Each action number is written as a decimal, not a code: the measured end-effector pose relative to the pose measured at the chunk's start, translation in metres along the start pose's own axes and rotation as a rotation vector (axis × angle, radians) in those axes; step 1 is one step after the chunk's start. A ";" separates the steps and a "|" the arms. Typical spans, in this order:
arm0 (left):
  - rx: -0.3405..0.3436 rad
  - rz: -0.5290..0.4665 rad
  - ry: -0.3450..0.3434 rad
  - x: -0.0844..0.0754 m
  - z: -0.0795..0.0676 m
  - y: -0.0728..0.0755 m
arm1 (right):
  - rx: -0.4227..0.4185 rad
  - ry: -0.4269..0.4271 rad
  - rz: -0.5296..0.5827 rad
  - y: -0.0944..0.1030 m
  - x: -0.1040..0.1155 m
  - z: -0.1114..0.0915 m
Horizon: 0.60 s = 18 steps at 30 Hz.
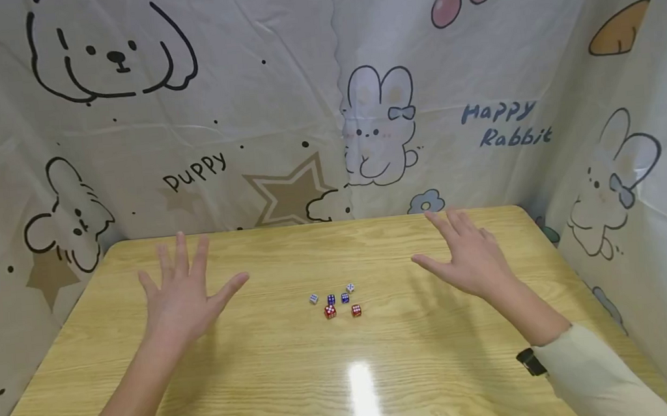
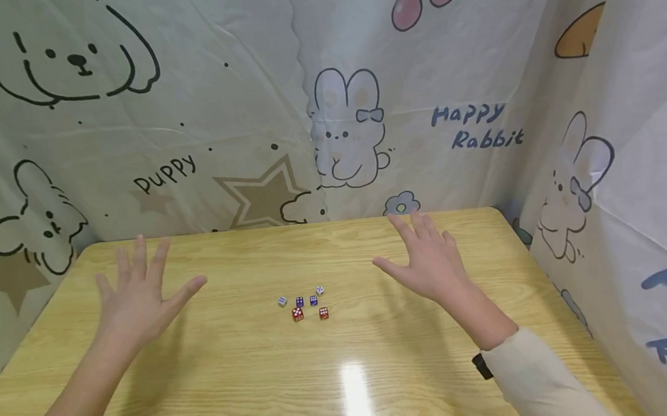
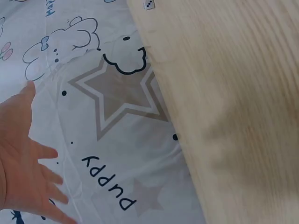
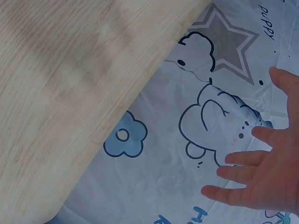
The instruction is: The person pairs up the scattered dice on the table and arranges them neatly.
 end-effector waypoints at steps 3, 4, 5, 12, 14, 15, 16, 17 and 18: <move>-0.017 -0.029 -0.019 -0.001 -0.001 -0.002 | -0.022 0.030 0.015 -0.002 0.001 -0.001; -0.029 -0.034 -0.025 -0.001 -0.001 -0.002 | -0.029 0.040 0.027 -0.002 0.002 -0.002; -0.040 -0.040 -0.034 -0.001 -0.002 -0.003 | -0.035 0.050 0.035 -0.003 0.003 -0.002; -0.023 -0.153 -0.064 -0.004 -0.004 -0.008 | -0.037 0.070 0.173 -0.007 0.005 -0.006; 0.000 -0.188 -0.061 -0.006 -0.005 -0.009 | -0.024 0.071 0.220 -0.010 0.005 -0.008; 0.007 -0.199 -0.063 -0.007 -0.005 -0.009 | -0.020 0.073 0.237 -0.012 0.005 -0.009; 0.012 -0.211 -0.064 -0.009 -0.006 -0.010 | -0.015 0.077 0.251 -0.014 0.005 -0.010; 0.014 -0.221 -0.068 -0.010 -0.006 -0.011 | -0.010 0.081 0.260 -0.015 0.006 -0.011; 0.017 -0.231 -0.070 -0.011 -0.006 -0.011 | -0.006 0.082 0.267 -0.017 0.006 -0.012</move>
Point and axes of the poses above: each hand's wrist, its own z-axis towards the middle knuckle, its own y-axis out of the back of the hand, x = y × z, the point moved 1 cm from there along z, towards the middle knuckle
